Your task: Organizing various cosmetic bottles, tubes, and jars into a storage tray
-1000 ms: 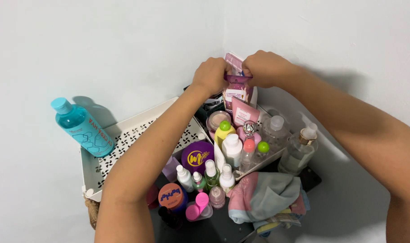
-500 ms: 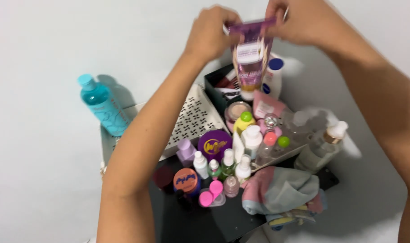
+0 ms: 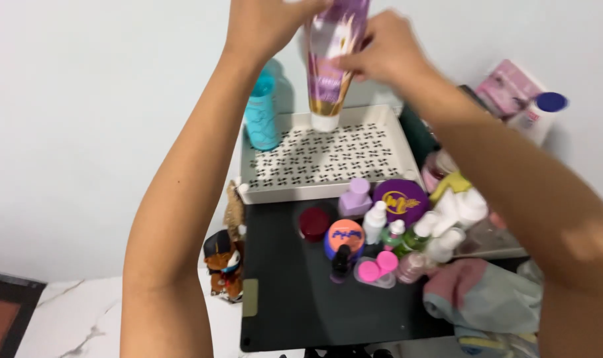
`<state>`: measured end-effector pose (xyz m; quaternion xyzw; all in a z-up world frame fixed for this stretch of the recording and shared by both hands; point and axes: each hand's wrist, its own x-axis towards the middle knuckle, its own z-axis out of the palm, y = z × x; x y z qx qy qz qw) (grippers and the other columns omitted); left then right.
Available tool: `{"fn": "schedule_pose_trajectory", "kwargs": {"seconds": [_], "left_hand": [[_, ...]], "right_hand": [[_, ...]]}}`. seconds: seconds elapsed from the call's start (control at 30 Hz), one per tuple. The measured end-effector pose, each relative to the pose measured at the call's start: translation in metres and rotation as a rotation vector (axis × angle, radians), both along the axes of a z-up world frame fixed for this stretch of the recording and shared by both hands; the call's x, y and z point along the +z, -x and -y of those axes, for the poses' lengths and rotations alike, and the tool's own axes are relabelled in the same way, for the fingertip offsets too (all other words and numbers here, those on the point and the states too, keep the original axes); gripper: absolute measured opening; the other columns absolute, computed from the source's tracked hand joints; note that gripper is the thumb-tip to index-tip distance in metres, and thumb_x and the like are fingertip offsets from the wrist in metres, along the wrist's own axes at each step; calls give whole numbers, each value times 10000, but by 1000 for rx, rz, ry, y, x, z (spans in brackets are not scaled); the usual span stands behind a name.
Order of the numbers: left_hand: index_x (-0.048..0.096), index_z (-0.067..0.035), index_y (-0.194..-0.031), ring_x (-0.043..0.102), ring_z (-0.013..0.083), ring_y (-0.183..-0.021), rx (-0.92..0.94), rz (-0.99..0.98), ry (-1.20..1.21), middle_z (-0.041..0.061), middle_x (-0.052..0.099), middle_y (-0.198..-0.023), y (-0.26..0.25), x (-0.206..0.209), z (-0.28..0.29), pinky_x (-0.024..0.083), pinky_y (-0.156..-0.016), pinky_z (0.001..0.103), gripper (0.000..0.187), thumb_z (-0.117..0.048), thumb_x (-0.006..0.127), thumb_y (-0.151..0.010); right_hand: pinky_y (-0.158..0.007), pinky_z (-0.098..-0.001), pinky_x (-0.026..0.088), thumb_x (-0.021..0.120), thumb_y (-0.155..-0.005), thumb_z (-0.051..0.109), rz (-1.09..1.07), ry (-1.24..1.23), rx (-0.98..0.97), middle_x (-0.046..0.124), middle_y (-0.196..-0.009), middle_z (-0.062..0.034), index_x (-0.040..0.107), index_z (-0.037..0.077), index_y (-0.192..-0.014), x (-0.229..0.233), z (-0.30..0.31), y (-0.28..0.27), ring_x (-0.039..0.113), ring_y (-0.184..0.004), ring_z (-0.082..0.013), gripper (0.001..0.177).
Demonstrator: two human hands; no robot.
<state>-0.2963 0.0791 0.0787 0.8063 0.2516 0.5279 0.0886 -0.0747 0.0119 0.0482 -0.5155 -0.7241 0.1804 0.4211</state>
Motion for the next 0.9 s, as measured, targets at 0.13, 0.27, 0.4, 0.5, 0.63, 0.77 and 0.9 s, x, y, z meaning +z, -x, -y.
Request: {"fn": "schedule_pose_trajectory", "kwargs": {"seconds": [0.13, 0.27, 0.4, 0.5, 0.63, 0.77, 0.9], "left_hand": [[678, -54, -1159, 671, 326, -1007, 414, -175, -93, 118, 712, -1102, 62, -35, -10, 544, -825, 449, 583, -449, 925, -807], [523, -135, -1424, 553, 368, -1218, 522, -323, 172, 174, 582, -1321, 97, -65, -8, 514, -956, 468, 870, -429, 937, -717], [504, -84, -1415, 569, 385, -1188, 521, -366, 305, 207, 580, -1293, 105, -92, -19, 501, -985, 459, 982, -472, 970, -643], [535, -59, -1378, 614, 345, -1166, 474, -382, 405, 195, 610, -1275, 103, -108, -21, 510, -987, 424, 973, -440, 983, -603], [621, -75, -1311, 712, 298, -1043, 439, -266, 430, 154, 720, -1180, 96, -112, -14, 571, -882, 404, 838, -364, 977, -609], [639, -73, -1272, 752, 277, -949, 415, -196, 464, 148, 744, -1131, 96, -110, -8, 598, -822, 383, 788, -316, 981, -606], [647, -75, -1263, 757, 272, -937, 408, -205, 466, 139, 751, -1127, 95, -112, -9, 596, -826, 388, 773, -316, 975, -607]], "right_hand": [[-600, -291, 604, 910, -745, 162, 15, 79, -99, 776, -801, -89, 795, 41, -931, -50, -29, 53, 746, -645, -157, 249], [-716, -338, 587, 938, -692, 223, 179, 39, -246, 777, -821, -108, 813, 74, -906, -82, -44, 76, 754, -706, -204, 289], [-742, -355, 586, 939, -699, 243, 177, 42, -294, 775, -845, -115, 807, 70, -910, -105, -57, 77, 755, -749, -234, 303], [-746, -358, 585, 925, -723, 238, 165, 51, -298, 778, -858, -116, 810, 80, -926, -116, -62, 79, 759, -758, -240, 282], [-744, -359, 584, 915, -721, 218, 154, 68, -314, 781, -864, -110, 814, 84, -923, -123, -68, 79, 759, -760, -234, 263], [-734, -354, 586, 908, -721, 199, 127, 31, -306, 781, -857, -107, 813, 86, -919, -128, -72, 81, 760, -755, -229, 247], [-730, -358, 580, 916, -732, 206, 135, 12, -295, 776, -845, -117, 814, 81, -907, -129, -68, 86, 753, -743, -239, 238]]}}
